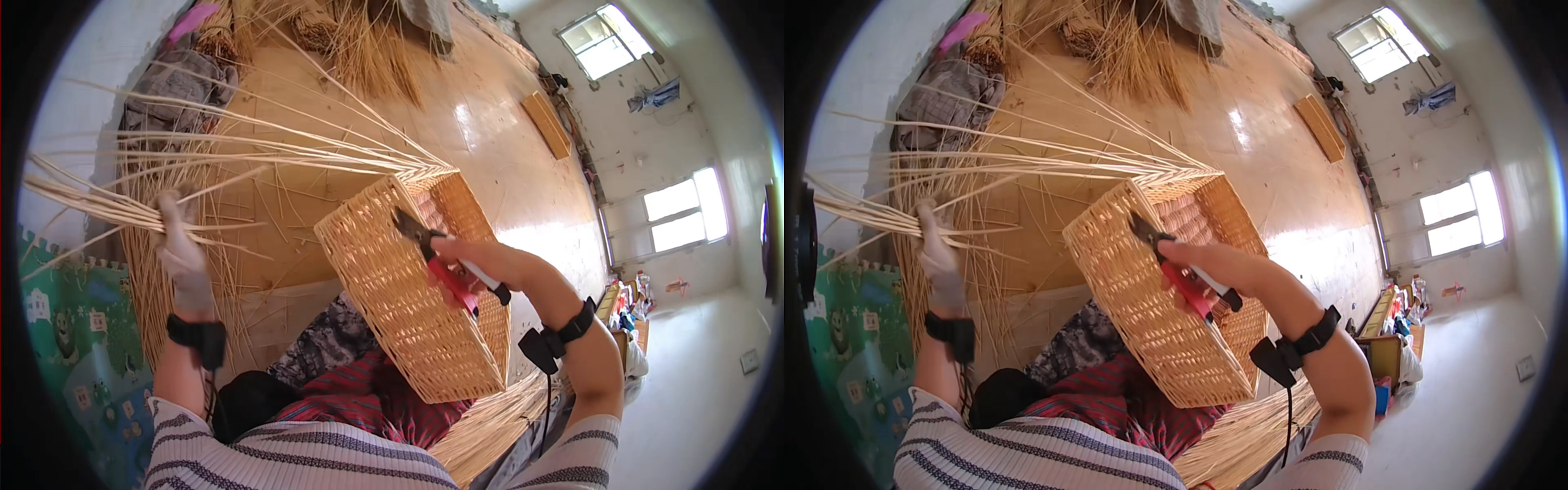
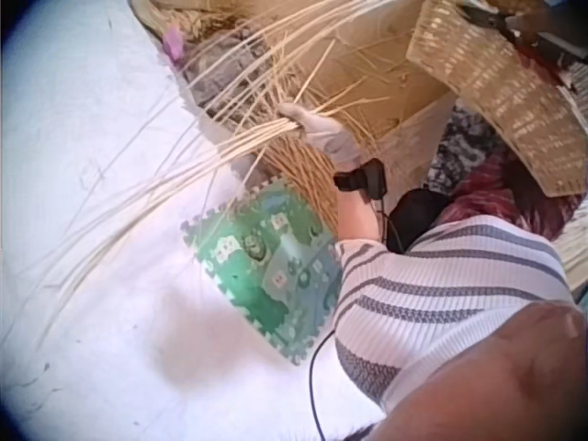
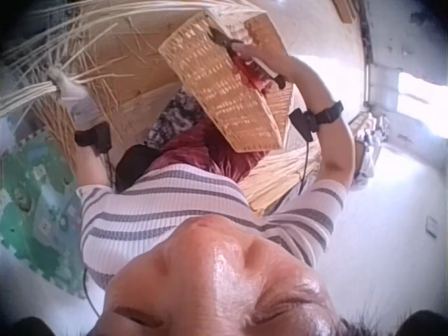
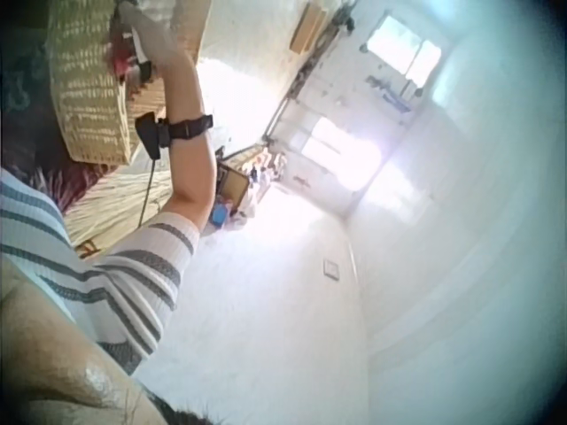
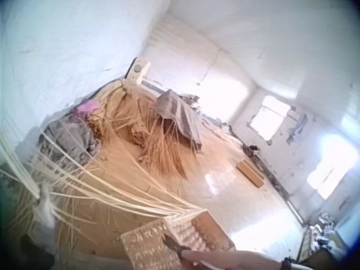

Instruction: Weaving and trimming a large wicker basket while sitting on the floor.

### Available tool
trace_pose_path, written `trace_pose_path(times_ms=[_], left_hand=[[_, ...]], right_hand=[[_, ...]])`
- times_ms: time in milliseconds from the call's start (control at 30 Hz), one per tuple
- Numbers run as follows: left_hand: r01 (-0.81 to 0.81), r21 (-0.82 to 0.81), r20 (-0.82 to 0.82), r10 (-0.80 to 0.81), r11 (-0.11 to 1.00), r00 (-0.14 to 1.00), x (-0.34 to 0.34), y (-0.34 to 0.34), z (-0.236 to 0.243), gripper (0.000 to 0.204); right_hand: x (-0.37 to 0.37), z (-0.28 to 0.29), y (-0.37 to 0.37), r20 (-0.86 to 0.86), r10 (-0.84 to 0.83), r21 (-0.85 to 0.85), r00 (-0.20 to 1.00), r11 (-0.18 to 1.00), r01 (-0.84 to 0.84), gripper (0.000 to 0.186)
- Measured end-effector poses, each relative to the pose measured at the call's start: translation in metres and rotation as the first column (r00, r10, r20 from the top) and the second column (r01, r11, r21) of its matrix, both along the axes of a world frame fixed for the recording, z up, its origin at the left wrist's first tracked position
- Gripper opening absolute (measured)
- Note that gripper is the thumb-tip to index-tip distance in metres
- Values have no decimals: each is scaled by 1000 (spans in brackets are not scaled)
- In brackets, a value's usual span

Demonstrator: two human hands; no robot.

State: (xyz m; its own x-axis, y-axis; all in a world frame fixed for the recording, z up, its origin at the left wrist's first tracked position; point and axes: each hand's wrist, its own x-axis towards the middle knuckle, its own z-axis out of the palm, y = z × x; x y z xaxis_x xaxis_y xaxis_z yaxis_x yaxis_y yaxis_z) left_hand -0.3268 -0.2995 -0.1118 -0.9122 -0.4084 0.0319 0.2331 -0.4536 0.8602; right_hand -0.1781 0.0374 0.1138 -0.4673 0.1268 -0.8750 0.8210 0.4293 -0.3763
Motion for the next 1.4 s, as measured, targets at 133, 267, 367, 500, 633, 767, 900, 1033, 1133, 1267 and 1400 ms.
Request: trace_pose_path(times_ms=[133,267,367,500,633,767,900,1033,1133,1267,1400], left_hand=[[-27,-309,545,200,951,814,-42,-90,-197,46],[232,-452,841,325,861,434,-1,-195,-370,66],[675,-351,933,181,649,310,54,-200,-400,61],[943,-306,833,444,-129,331,78,-277,-397,48],[693,88,879,383,-716,284,60,-173,-264,52],[370,-874,393,12,315,919,31,-156,-226,55],[-299,-952,-268,-652,66,709,23,12,10,49],[-567,-822,-392,-672,-51,628,1,105,109,58],[-426,-716,-142,-482,-553,865,-57,158,103,58],[198,-773,545,-472,-602,693,-72,181,98,57],[30,-906,324,-647,-422,690,-35,183,87,37]], right_hand=[[-19,-6,-2,-32,-106,-65,994,993,103,73],[-26,-15,4,-81,-27,-54,996,998,22,69],[-12,-19,9,-123,-152,-108,981,984,139,63],[13,-27,-4,-290,-34,-99,956,995,6,55],[63,-15,-28,-320,-260,-294,911,941,166,45],[106,-33,-55,-593,-469,-350,655,882,315,30],[178,-78,-34,-939,25,245,344,750,614,22],[235,-120,-39,-904,-393,-116,168,603,789,22],[243,-152,-59,-980,-183,-26,82,524,852,23],[251,-154,-74,-968,-122,98,219,619,779,21],[272,-193,-92,-985,-134,16,112,572,820,20]])
